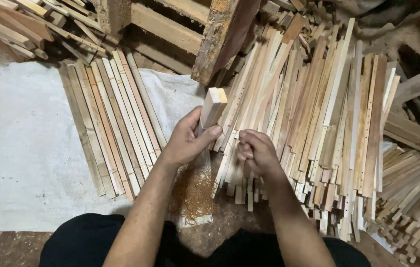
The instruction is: Sorting and stacking thin wooden slats on a workshop floor.
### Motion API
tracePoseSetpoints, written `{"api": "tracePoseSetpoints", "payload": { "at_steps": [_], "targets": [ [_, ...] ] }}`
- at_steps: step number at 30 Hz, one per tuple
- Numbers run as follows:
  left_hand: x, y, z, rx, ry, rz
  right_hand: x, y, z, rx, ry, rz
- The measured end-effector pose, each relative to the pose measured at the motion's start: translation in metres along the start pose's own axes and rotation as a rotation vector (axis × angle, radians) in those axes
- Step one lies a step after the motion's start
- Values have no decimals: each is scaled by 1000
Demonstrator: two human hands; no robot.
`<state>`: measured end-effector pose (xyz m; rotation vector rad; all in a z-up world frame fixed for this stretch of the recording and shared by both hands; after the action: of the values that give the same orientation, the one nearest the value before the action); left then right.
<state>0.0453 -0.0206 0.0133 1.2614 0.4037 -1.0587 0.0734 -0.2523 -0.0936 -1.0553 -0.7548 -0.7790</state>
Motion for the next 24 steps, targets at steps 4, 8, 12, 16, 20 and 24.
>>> {"api": "tracePoseSetpoints", "payload": {
  "at_steps": [4, 8, 12, 16, 20, 24],
  "targets": [
    [17, -9, 15, 52, 243, 129, 95, -32, 32, 16, 130, 93],
    [25, -10, 39, 69, 400, 195, 185, -82, 107, -16, -164, -86],
    [-9, 3, 56, 118, 458, 110, 179, -112, 174, -63, -908, -285],
    [14, -4, 24, 13, 345, 52, 100, -104, 163, -98, -1226, -397],
    [17, -12, 8, 17, 507, 69, 61, -89, 120, -331, -990, -814],
    [15, -10, 6, -96, 385, 93, 17, -53, 115, -334, -829, -465]
  ]
}}
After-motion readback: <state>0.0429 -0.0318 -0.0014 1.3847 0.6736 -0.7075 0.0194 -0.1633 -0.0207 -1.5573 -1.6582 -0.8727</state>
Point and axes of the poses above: each hand's wrist, its own y-axis towards the middle knuckle, its own z-axis out of the palm, x = y × z, the point moved 5 cm from there along y, towards the middle knuckle, and after that the axes turned 15 degrees about z, right-handed, at the moved point
